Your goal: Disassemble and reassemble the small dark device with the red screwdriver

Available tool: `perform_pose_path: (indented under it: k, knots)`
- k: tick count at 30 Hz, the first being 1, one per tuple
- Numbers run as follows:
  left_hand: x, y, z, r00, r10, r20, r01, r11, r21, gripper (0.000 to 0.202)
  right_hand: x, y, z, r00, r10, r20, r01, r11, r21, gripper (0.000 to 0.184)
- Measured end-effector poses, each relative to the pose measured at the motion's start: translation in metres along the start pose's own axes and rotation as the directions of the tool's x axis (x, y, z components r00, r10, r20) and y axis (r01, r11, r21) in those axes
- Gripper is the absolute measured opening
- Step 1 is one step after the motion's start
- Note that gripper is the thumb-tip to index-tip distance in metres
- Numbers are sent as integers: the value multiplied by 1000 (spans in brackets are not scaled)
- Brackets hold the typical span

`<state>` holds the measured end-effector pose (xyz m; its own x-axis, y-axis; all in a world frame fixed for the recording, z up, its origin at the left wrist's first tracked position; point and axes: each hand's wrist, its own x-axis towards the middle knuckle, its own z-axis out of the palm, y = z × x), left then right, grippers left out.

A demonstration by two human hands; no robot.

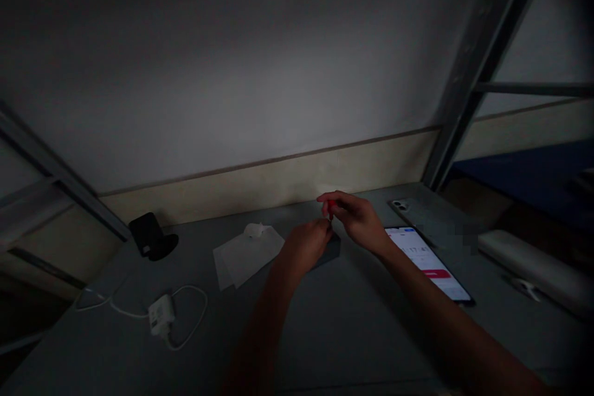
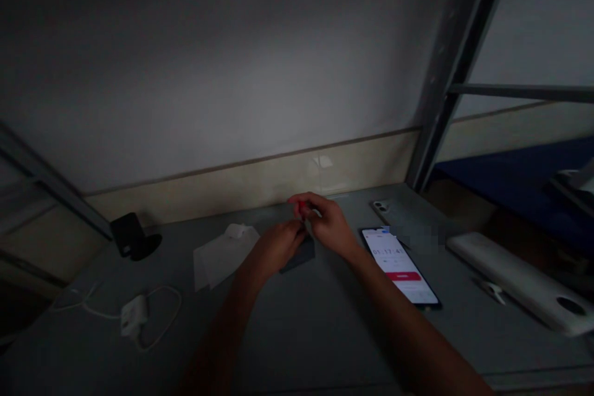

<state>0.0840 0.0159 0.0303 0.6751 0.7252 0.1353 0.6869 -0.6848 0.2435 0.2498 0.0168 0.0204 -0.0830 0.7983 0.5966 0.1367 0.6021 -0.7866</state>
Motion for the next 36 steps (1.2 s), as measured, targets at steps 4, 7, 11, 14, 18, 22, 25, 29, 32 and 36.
perform_pose_path:
  k: [4,7,11,14,18,22,25,29,32,36]
  knots:
    - [1,3,1,1000,14,-1,-14,1000,12,27,0,-4,-1,999,30,42,-31,999,33,22]
    - [1,5,2,1000,-2,17,2,999,51,26,1,-7,-1,998,-53,-40,51,997,-54,15]
    - [0,7,3,1000,-7,8,6,989,146,27,2,-3,-2,997,-37,-69,32,997,-73,16]
    - [0,8,2,1000,-18,16,15,984,175,27,1,2,-2,1000,15,-17,-15,1000,17,22]
    - [3,10,0,998,-52,33,45,979,199,27,0,6,-3,999,34,-33,-31,995,100,20]
    - [5,12,-3,998,-66,26,59,977,204,23,2,7,-5,965,1,-263,39,989,146,18]
    - [5,12,-6,998,-65,23,61,987,149,20,4,9,-8,928,0,-373,57,988,142,18]
    - [3,10,-10,1000,-19,24,17,997,79,21,5,13,-9,909,22,-416,20,995,96,19]
    - [2,10,-14,999,8,52,-13,996,86,19,5,18,-8,908,32,-419,-4,998,67,21]
    - [5,13,-21,996,3,92,-15,991,133,11,4,25,-5,914,48,-402,-32,998,48,24]
